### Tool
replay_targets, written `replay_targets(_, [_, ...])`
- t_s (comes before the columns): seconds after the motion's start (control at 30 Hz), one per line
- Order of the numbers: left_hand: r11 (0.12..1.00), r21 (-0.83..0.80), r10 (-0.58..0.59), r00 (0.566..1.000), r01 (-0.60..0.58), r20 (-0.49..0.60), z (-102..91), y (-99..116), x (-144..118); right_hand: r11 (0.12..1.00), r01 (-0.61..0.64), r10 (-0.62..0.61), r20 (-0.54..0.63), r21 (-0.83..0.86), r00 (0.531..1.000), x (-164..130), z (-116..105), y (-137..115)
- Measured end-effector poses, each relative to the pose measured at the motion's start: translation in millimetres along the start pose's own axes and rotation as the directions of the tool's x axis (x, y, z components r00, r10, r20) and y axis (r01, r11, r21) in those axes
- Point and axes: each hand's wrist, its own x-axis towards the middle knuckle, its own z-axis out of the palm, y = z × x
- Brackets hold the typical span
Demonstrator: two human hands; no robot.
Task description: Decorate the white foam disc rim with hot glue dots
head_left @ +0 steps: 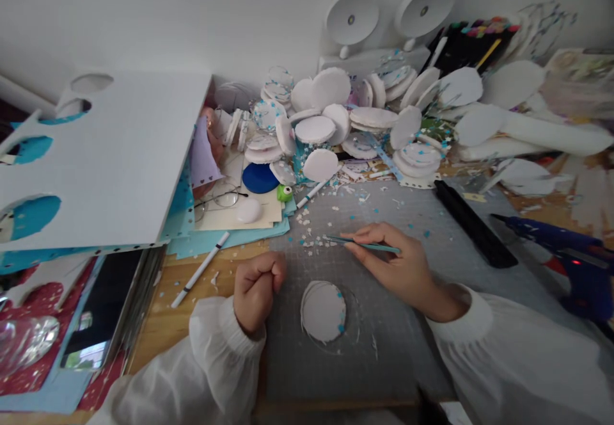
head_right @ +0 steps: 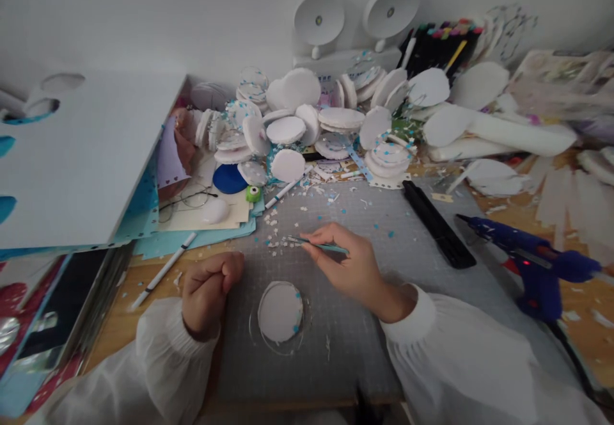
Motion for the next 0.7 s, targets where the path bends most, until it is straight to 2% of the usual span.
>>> replay_targets(0.4, [0.996,0.085,-0.028,1.0,0.029,-0.009,-1.0,-0.6,-1.5,0.999,0.039,-0.04,0.068,0.005,0.997,-4.0,4.9,1.5])
replay_targets(0.57, [0.994,0.111,-0.016,1.0,0.013,0.018,-0.7,-0.5,-1.0,1.0,-0.025,0.023,0.114,0.016,0.993,-3.6,7.0,3.1])
replay_targets(0.7, [0.994,0.105,0.006,0.998,-0.012,0.058,-1.9,0.5,0.6,0.998,-0.065,0.062,0.089,0.021,0.994,-1.9,5.0,0.1])
